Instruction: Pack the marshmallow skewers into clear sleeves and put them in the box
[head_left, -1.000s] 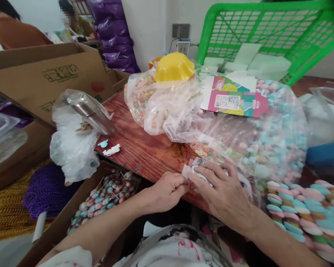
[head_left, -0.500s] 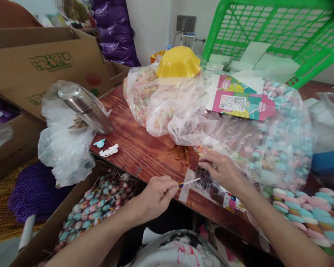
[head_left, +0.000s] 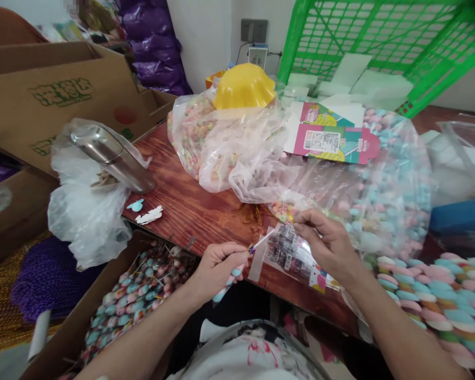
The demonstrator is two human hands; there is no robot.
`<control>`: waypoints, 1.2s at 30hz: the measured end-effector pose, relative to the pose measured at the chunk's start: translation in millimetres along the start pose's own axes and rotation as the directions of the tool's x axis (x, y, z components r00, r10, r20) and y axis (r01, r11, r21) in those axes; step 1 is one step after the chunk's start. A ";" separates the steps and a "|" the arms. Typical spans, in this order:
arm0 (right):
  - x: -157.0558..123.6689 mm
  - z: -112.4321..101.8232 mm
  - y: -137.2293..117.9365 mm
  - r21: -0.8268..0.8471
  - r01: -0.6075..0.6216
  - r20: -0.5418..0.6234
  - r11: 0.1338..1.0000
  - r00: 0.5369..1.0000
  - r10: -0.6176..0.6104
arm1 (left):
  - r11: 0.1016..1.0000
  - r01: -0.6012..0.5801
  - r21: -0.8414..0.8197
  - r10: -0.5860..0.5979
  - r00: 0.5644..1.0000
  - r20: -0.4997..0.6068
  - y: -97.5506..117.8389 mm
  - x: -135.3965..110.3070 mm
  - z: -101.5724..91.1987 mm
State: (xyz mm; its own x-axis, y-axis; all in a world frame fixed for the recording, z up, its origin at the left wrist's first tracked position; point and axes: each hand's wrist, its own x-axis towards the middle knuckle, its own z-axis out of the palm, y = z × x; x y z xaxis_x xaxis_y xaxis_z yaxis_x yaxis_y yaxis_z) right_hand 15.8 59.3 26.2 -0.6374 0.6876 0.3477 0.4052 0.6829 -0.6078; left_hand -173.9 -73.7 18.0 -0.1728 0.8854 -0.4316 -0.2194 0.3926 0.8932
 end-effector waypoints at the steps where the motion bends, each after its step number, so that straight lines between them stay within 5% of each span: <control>1: -8.0 -4.0 -8.2 0.070 0.005 -0.069 0.998 0.998 0.000 | 1.000 -0.025 0.000 0.025 0.999 0.030 0.4 2.4 7.7; 7: -55.2 -2.3 -38.3 0.022 0.123 -0.149 0.992 0.982 -0.118 | 0.971 -0.239 0.015 0.232 0.953 0.195 -0.9 15.5 60.4; 13: -87.9 -11.7 -22.6 0.042 0.012 -0.272 0.999 0.962 0.000 | 0.958 -0.277 0.070 0.242 0.917 0.317 3.6 9.7 91.1; 17: -102.1 -16.1 -18.6 0.047 -0.007 -0.305 0.999 0.952 0.021 | 0.967 -0.245 0.070 0.215 0.932 0.291 1.8 9.2 105.9; 23: -125.6 -6.6 -21.4 0.262 -0.132 -0.562 0.956 0.784 0.262 | 0.971 -0.224 0.078 0.194 0.939 0.282 -2.7 13.6 115.3; 27: -129.8 -9.4 -19.3 0.543 -0.272 -0.320 0.795 0.808 0.495 | 0.859 -0.487 0.160 0.394 0.828 0.400 1.8 13.2 119.6; 30: -130.2 -19.2 -9.0 0.768 -0.369 0.000 0.524 0.818 0.576 | 0.795 -0.583 0.171 0.450 0.754 0.478 6.3 10.7 122.8; 33: -132.3 -34.4 0.3 0.820 -0.453 0.267 0.348 0.842 0.468 | 0.914 -0.377 0.148 0.227 0.781 0.582 7.3 8.1 122.2; 34: -132.9 -40.6 0.4 0.798 -0.462 0.298 0.386 0.860 0.413 | 0.958 -0.240 0.158 0.094 0.780 0.618 6.5 7.7 121.1; 36: -133.7 -53.3 -5.8 0.683 -0.373 0.262 0.628 0.928 0.266 | 0.975 0.037 0.219 -0.178 0.722 0.669 4.2 8.2 118.2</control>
State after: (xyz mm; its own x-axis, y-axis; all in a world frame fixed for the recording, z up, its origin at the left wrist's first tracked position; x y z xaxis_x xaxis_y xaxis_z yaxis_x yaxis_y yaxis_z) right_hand 133.6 -23.4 21.3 -0.6555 0.7547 -0.0262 0.0444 0.0039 -0.9990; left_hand -62.8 -35.3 33.1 0.5567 0.7357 -0.3858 -0.0097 0.4701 0.8825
